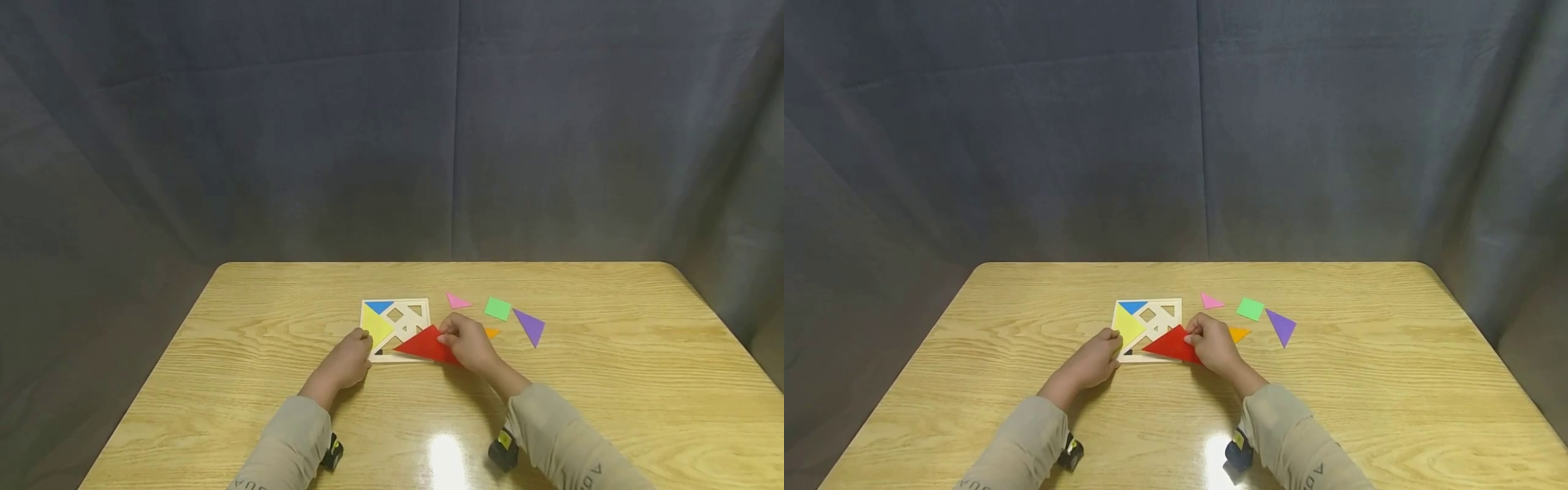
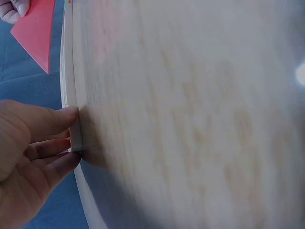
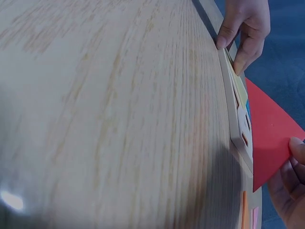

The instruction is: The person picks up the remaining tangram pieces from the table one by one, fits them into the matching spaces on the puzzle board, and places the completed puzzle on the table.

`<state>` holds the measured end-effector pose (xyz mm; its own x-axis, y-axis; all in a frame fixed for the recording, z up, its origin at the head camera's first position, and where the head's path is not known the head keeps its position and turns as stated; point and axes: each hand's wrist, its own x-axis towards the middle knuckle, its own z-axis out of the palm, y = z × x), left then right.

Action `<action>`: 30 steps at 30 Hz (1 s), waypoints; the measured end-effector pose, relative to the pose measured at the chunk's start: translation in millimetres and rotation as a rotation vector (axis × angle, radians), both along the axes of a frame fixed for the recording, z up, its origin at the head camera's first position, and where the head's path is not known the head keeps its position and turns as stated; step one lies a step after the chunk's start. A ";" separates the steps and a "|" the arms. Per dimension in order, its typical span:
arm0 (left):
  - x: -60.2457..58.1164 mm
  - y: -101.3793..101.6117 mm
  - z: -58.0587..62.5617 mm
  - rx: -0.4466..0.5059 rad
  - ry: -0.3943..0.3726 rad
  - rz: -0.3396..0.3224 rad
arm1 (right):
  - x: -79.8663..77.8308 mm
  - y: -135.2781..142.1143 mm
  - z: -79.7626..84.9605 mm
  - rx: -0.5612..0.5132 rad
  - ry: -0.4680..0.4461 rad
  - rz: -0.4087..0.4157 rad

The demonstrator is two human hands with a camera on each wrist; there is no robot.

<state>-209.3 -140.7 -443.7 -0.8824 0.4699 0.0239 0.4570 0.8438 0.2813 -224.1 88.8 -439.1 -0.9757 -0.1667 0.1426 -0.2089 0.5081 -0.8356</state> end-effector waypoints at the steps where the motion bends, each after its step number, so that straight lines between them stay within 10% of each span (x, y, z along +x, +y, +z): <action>1: 0.0 0.0 -0.1 0.001 0.001 -0.001 | -0.4 -0.6 -0.3 -0.001 0.002 0.002; 30: 0.0 -2.8 -0.9 0.003 0.016 -0.020 | -7.3 -17.2 -0.5 0.037 0.043 0.109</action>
